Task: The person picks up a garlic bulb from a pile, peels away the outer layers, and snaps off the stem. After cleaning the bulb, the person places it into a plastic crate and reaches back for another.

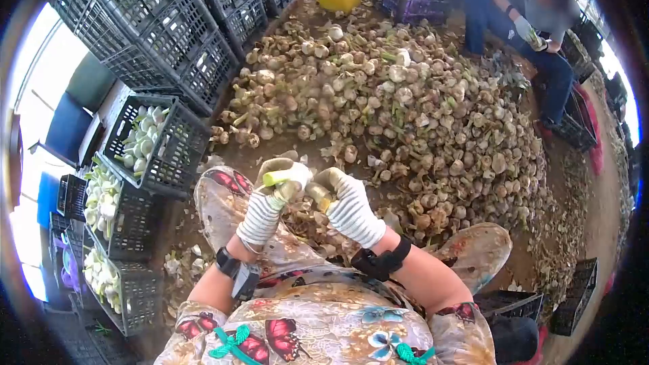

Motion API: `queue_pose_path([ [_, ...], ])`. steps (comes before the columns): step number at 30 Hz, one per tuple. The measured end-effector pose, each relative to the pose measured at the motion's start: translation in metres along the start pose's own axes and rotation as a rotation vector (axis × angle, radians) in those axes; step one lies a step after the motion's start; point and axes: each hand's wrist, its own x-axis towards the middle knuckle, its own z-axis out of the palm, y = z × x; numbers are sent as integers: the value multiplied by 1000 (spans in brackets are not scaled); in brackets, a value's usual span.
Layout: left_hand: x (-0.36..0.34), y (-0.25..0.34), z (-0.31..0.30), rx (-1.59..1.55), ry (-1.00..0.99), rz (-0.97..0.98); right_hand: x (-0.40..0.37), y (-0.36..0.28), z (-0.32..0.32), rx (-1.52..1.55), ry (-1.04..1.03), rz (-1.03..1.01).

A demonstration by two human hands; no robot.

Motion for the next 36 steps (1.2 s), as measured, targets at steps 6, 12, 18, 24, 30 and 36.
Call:
queue_pose_path([
  [6, 1, -6, -10, -343, 96, -63, 24, 68, -3, -256, 68, 67],
  [12, 9, 0, -21, -764, 119, -226, 0, 95, -29, -340, -307, 154],
  [18, 9, 0, -20, -972, 171, -335, 15, 26, -30, -26, -289, 262],
  [24, 7, 1, -29, -1101, 138, -330, 14, -13, -9, 48, -273, -27],
  [30, -7, -4, -32, -889, 121, -240, 9, -14, 31, -93, -155, -254],
  [36, -28, 67, -53, -855, 448, -103, -1, -22, 40, -252, -569, -119],
])
